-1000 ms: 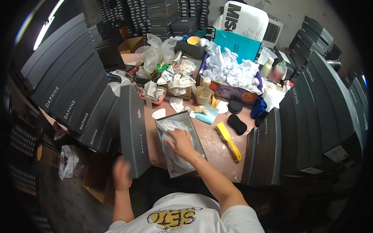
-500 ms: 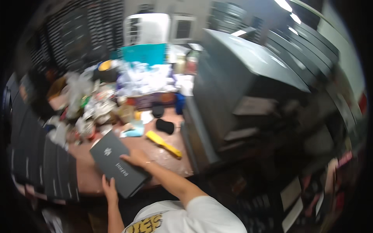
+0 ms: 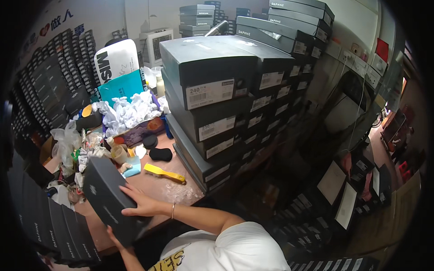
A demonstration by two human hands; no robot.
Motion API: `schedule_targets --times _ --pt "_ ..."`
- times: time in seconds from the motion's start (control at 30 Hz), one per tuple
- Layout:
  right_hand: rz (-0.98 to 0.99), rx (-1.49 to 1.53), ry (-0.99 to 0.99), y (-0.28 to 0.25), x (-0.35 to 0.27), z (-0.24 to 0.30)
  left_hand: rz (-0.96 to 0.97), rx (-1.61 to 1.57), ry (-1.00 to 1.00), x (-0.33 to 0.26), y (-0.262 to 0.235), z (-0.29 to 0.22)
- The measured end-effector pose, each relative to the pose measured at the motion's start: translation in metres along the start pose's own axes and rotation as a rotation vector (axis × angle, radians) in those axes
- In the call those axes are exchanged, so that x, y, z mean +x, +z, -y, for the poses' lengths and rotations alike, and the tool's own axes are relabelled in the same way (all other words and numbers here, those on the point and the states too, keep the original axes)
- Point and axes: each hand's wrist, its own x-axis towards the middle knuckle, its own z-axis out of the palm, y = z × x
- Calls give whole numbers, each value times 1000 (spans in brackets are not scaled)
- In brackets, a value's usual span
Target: Inspect, clean with a sponge, and wrap high-heel sandals in tissue paper before placing them into brand boxes and stacking them.
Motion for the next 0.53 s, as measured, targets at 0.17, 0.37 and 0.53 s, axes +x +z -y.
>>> schedule_targets --times 0.17,0.37,0.53 --pt "-210 -673 -644 -68 -40 152 205 -36 347 50 101 -66" --pt "-695 -902 -886 -174 -57 239 467 76 444 94 290 -127" --pt "-687 -376 -624 -277 -87 291 747 116 264 102 413 -121"
